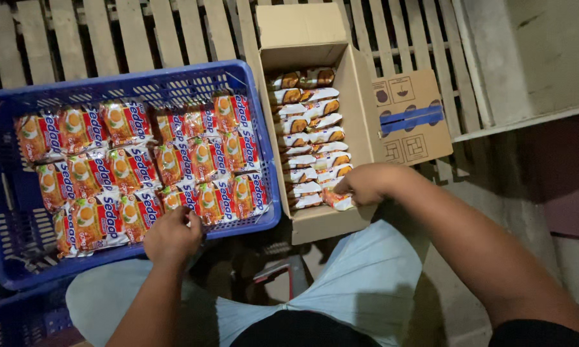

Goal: The person transfers individually wrapped snack packets from a blue plastic basket into a cardboard box. They pick up packets one by one and place them into the box, arranging them in neat rows.

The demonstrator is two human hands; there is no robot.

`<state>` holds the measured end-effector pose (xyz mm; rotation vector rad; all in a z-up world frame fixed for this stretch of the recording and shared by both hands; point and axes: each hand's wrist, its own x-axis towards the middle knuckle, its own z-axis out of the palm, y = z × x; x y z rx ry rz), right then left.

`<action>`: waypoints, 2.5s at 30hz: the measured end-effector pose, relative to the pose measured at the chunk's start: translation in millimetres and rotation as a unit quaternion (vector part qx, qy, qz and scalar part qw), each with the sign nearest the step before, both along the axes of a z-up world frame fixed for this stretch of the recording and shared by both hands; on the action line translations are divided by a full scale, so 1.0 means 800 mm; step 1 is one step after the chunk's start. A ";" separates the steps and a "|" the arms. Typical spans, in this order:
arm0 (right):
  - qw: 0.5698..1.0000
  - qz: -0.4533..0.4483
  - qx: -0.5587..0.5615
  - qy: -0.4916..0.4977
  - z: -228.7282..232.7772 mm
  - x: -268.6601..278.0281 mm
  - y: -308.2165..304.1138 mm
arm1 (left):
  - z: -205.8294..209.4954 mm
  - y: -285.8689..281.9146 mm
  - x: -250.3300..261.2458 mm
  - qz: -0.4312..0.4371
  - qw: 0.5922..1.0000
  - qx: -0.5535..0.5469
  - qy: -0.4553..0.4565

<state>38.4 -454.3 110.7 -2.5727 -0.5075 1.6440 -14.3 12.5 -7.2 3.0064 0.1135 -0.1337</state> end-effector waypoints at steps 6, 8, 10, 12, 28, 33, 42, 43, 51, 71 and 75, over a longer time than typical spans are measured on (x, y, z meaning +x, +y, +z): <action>0.994 -0.105 -0.015 -0.038 0.056 -0.002 -0.008 | -0.009 0.001 0.004 -0.009 1.000 -0.008 -0.002; 0.989 -0.135 -0.006 -0.065 0.076 -0.007 -0.014 | -0.013 0.002 0.002 -0.007 1.000 -0.006 -0.005; 0.982 -0.166 0.003 -0.092 0.098 -0.015 -0.017 | -0.012 0.001 0.002 -0.005 1.000 -0.005 -0.009; 0.924 -0.313 0.081 -0.205 0.120 -0.020 -0.015 | -0.006 0.003 0.007 0.006 0.999 -0.024 0.042; 0.724 -0.582 0.082 -0.362 -0.065 -0.108 0.005 | 0.026 0.011 0.057 0.074 0.937 -0.162 0.300; 0.704 -0.604 0.057 -0.370 -0.085 -0.111 -0.009 | -0.024 0.011 0.111 0.107 0.920 -0.314 0.207; 0.693 -0.586 0.110 -0.406 -0.115 -0.125 -0.027 | 0.021 -0.086 0.241 0.203 0.842 -0.464 0.187; 0.694 -0.584 0.112 -0.406 -0.117 -0.127 -0.028 | 0.014 -0.098 0.254 0.205 0.842 -0.463 0.185; 0.686 -0.612 0.088 -0.383 -0.091 -0.120 -0.011 | -0.053 -0.171 0.328 0.248 0.806 -0.495 0.210; 0.694 -0.556 0.074 -0.451 -0.090 -0.120 -0.006 | 0.103 -0.066 0.263 0.258 0.645 -0.693 0.192; 0.725 -0.556 0.071 -0.400 -0.066 -0.112 -0.016 | 0.136 -0.051 0.221 0.240 0.586 -0.762 0.134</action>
